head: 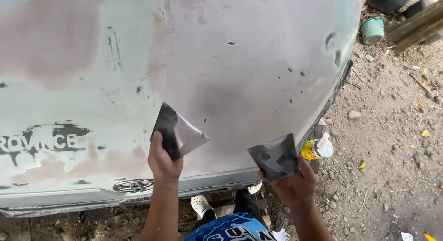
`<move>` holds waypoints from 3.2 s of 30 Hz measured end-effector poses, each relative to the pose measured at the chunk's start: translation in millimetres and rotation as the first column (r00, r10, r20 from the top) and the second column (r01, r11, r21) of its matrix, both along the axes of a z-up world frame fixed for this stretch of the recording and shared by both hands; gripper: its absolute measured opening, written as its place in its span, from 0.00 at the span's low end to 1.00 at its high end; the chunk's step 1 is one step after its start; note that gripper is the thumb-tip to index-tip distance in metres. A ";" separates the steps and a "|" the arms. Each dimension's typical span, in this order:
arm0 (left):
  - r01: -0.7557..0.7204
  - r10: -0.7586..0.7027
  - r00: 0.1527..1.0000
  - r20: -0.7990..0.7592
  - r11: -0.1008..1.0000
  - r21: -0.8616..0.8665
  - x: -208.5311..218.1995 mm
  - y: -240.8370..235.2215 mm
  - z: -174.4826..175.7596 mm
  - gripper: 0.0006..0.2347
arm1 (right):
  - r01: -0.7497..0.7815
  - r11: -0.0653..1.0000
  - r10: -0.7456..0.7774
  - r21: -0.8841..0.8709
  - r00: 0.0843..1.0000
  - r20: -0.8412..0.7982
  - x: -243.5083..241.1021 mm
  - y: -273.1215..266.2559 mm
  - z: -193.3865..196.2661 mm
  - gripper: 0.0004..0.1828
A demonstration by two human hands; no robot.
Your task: The person applies pink body filler to the front hood of a white car using a putty knife. They spread the filler over a damaged area and smooth it out with the tool.
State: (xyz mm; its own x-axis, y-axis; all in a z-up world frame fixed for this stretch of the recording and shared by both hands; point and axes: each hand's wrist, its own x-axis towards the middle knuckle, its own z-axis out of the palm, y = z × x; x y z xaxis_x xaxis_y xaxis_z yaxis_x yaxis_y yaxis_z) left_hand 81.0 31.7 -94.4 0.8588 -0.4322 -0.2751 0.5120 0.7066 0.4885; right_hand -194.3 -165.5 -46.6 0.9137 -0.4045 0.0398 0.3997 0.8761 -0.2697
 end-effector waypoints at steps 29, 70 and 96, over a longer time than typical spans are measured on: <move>0.036 -0.037 0.999 0.027 0.999 0.028 59.7 62.5 -102.7 0.17 | -0.136 0.960 0.065 -0.245 0.958 -0.278 40.2 -32.5 -3.6 0.33; 0.060 -0.230 0.878 0.420 0.923 0.380 -173.4 45.3 11.4 0.17 | -0.296 -0.523 -0.661 -0.799 0.733 0.162 -51.2 155.7 40.9 0.26; 0.430 -0.401 0.899 0.173 0.883 -0.188 117.6 55.3 -46.9 0.15 | 0.502 0.754 -0.586 -0.422 0.805 -0.089 16.5 162.3 -161.4 0.34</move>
State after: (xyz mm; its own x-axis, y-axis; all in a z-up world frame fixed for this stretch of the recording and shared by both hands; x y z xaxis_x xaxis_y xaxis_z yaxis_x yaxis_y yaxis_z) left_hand 198.7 87.0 -141.3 0.6078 -0.7933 -0.0364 0.7267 0.5371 0.4283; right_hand -177.7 -3.2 -208.0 0.5450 -0.8291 0.1251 0.6770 0.3470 -0.6490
